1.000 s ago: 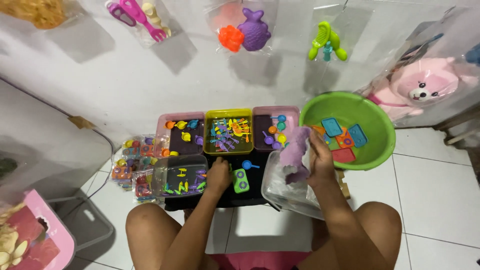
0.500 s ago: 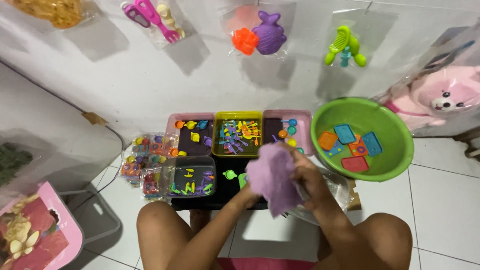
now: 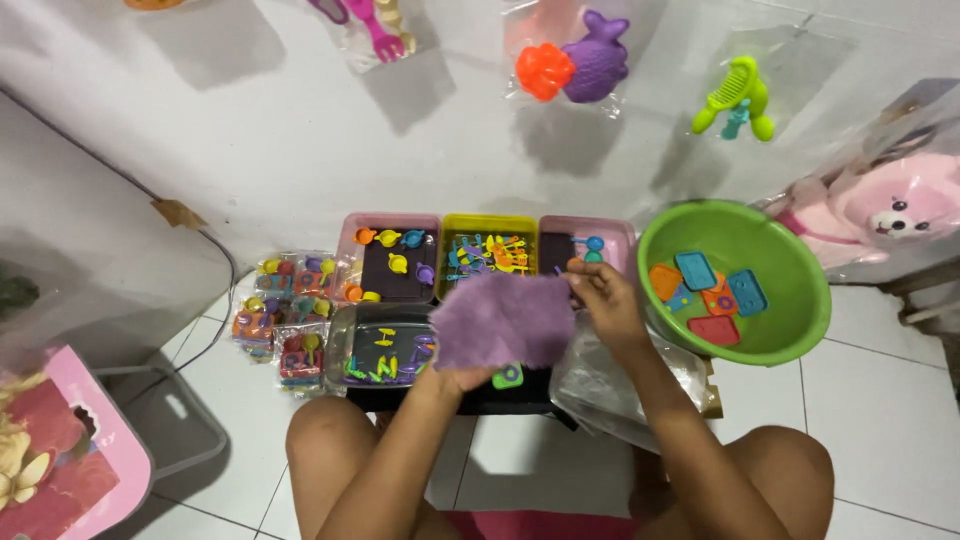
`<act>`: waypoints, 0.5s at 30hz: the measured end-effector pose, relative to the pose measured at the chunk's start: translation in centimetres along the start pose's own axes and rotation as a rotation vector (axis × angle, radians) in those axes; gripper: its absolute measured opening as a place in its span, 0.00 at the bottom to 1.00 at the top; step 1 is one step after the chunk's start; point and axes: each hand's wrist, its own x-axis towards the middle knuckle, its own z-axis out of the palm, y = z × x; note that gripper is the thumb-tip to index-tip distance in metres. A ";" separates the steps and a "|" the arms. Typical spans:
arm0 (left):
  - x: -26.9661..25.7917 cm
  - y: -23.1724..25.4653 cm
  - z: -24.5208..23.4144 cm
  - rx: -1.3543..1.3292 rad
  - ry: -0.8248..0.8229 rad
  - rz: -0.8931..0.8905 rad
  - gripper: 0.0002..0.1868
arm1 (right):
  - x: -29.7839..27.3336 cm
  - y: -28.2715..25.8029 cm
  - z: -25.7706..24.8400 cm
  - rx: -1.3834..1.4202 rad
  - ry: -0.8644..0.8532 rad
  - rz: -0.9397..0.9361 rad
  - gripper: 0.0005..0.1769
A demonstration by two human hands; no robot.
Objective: Cleaning small plastic toy letters and shapes with a purple cloth and sorting them into colored plastic bins.
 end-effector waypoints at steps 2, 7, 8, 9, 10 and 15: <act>0.6 0.5 -2.3 -0.030 0.003 -0.001 0.18 | 2.5 3.3 0.5 -0.066 0.042 -0.018 0.14; 1.8 0.7 -8.0 -0.135 0.015 -0.033 0.18 | 7.5 12.4 4.2 -0.749 -0.140 -0.065 0.05; 1.9 0.6 -8.5 -0.139 0.019 -0.033 0.18 | 8.7 14.2 4.6 -0.752 -0.145 -0.067 0.05; 2.0 0.6 -9.0 -0.161 0.023 -0.040 0.18 | 9.8 16.0 5.0 -0.873 -0.196 -0.014 0.06; 2.0 0.5 -9.4 -0.181 0.028 -0.050 0.18 | 10.8 17.9 5.4 -0.993 -0.247 0.043 0.08; 1.7 0.4 -9.8 -0.242 0.063 -0.090 0.18 | 11.8 16.3 8.3 -1.125 -0.327 0.123 0.09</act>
